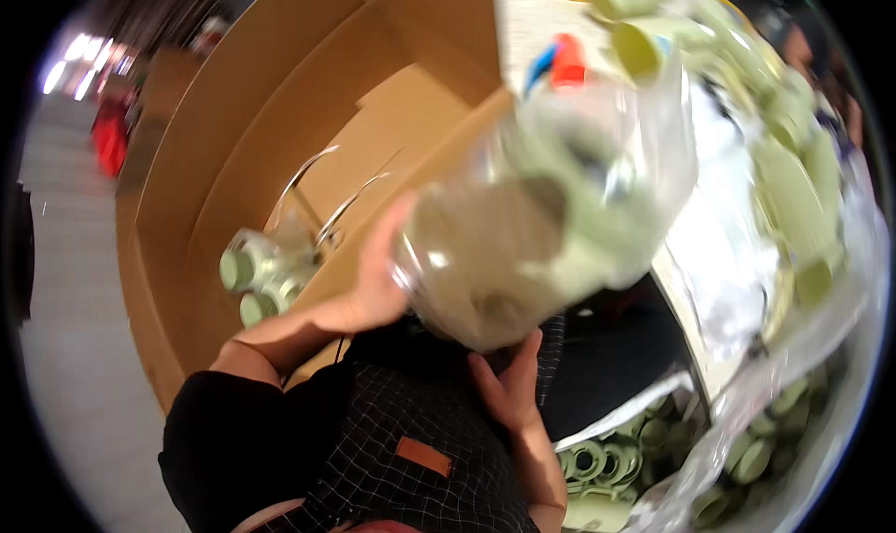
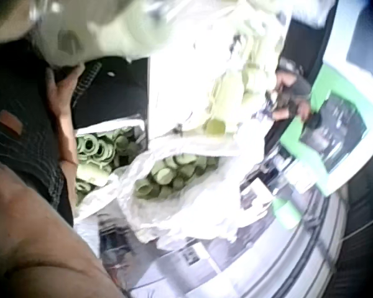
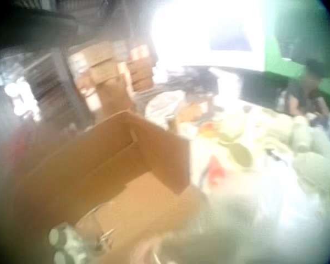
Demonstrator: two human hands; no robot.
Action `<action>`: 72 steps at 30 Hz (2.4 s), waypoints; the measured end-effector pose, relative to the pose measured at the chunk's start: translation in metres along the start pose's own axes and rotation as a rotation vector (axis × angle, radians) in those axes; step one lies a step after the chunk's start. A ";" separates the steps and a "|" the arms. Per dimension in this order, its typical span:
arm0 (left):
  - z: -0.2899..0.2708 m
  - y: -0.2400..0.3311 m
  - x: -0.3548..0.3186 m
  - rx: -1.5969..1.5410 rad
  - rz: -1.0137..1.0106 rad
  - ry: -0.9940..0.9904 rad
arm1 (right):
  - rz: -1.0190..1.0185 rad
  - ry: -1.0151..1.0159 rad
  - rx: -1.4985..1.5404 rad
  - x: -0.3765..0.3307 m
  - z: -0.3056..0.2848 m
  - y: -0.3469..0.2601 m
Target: The person takes plastic jugs from a table, fits a green ring onto the neck of each jug, and places the completed jugs into a cardboard box.
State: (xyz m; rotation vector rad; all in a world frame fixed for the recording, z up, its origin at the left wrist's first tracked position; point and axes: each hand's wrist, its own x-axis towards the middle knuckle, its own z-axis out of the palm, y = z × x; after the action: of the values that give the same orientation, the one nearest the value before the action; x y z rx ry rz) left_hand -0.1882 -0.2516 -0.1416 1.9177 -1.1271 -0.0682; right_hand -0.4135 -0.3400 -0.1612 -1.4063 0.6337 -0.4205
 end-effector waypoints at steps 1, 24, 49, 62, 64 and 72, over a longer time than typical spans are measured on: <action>-0.033 -0.004 0.017 0.107 -0.019 0.123 | -0.067 -0.152 0.037 0.014 0.006 -0.007; -0.179 -0.299 0.036 1.049 -0.357 -0.549 | 0.167 0.167 -0.029 0.000 0.009 0.020; 0.170 0.069 0.259 -1.033 -0.234 -0.119 | 0.451 1.555 -1.303 -0.172 -0.464 -0.043; 0.099 0.125 0.107 -1.188 -0.373 -0.436 | -0.558 0.836 -0.246 -0.002 -0.198 -0.066; 0.090 0.128 0.089 -0.767 0.129 -0.269 | -0.409 0.955 0.273 0.007 -0.180 -0.029; 0.109 0.161 0.120 -0.938 0.295 -0.419 | 0.249 0.568 0.970 -0.068 -0.098 -0.002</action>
State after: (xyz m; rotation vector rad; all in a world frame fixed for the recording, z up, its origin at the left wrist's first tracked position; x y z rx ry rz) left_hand -0.2755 -0.4420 -0.0504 0.9083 -1.3133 -0.7270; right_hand -0.5274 -0.3738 -0.1523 -0.2661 0.8803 -0.8007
